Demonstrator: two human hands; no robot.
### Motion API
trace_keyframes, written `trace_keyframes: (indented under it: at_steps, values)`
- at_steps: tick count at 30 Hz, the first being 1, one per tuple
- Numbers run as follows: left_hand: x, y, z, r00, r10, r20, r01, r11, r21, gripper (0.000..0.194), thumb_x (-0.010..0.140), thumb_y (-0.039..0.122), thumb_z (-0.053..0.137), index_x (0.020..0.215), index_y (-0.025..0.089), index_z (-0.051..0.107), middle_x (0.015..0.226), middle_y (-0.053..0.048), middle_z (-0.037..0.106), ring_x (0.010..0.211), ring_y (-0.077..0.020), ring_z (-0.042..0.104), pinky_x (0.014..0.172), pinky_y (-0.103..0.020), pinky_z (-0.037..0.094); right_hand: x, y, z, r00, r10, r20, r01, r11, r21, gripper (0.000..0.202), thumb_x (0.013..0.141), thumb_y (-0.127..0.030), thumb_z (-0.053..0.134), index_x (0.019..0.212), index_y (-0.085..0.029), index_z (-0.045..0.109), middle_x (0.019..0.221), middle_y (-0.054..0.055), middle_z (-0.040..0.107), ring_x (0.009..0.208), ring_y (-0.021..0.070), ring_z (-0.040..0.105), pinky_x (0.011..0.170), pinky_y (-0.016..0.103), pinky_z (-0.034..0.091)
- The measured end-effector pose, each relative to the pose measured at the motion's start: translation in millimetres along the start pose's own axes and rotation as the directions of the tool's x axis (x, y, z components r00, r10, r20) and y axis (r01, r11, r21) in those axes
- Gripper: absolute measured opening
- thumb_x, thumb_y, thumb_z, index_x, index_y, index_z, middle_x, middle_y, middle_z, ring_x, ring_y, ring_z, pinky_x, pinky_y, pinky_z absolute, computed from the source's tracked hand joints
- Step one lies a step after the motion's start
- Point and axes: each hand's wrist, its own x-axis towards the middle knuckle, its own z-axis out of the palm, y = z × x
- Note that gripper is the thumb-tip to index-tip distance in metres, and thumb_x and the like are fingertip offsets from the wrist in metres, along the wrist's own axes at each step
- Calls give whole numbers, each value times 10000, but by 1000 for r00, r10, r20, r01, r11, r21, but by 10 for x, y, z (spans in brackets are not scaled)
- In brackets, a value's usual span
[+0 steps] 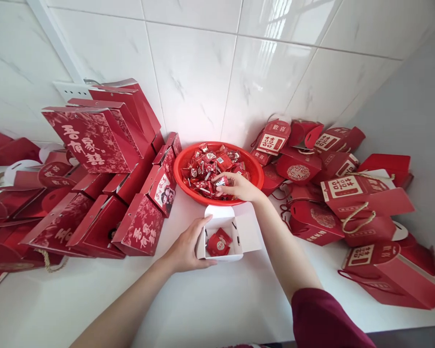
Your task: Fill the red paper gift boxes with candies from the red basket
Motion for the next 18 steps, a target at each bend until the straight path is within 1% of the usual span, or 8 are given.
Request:
trace_keyframes:
  at_steps: [2,4,7,10,12,14,16,18]
  values:
    - [7,-16,7,1000,6,-11,-6,1000,-4,1093,675,443,838,1531,262,183,1468,-141,406,1333,-330,465,1095,-451,435,-52,38,24,999,-30,-19,32,990,141,410,821,-423,742,1132,-189,611,799,-5,667,757,190,707,763,329,578]
    - [9,-32,14,999,25,-26,-25,1000,0,1086,671,446,839,1526,256,197,1454,-148,421,1313,-334,485,1073,-451,455,-60,50,35,996,-70,-49,77,984,163,419,809,-426,759,1123,-189,614,787,-11,644,731,178,698,757,320,576]
    - [3,-48,20,992,118,-46,-116,992,45,1096,654,477,842,1522,252,212,1431,-154,446,1304,-346,490,1079,-467,449,-58,51,39,985,-146,-90,155,982,109,368,845,-391,726,1125,-191,596,861,5,635,720,157,672,759,318,565]
    - [-5,-59,24,979,198,-49,-192,976,103,1112,645,506,841,1525,249,212,1422,-161,452,1313,-358,474,1096,-485,431,-68,70,46,954,-242,-175,248,969,15,291,852,-343,707,1067,-193,580,992,30,601,801,154,644,793,323,552]
    - [-4,-69,24,981,188,-47,-183,978,104,1113,646,515,839,1526,246,211,1421,-164,448,1315,-357,471,1095,-484,432,-79,91,49,922,-294,-252,289,956,-59,277,832,-326,718,1022,-195,563,1016,32,574,901,171,619,847,331,533]
    - [4,-86,24,987,151,-50,-147,986,79,1106,653,513,837,1524,244,211,1418,-163,446,1314,-354,472,1092,-479,433,-96,99,49,903,-312,-295,291,950,-113,278,822,-330,726,985,-200,541,972,22,569,929,179,602,880,341,514]
    - [15,-106,24,992,117,-53,-114,992,44,1097,663,510,833,1524,243,206,1412,-161,446,1307,-352,479,1083,-472,438,-130,71,54,918,-293,-269,283,956,-75,280,833,-352,722,962,-208,519,927,11,579,871,173,615,858,345,520]
    - [25,-122,23,994,94,-47,-93,996,13,1090,674,512,825,1525,245,198,1408,-157,444,1291,-346,492,1066,-461,449,-199,-10,74,953,-272,-135,277,960,24,280,848,-372,719,965,-210,523,922,15,607,828,172,637,814,341,536]
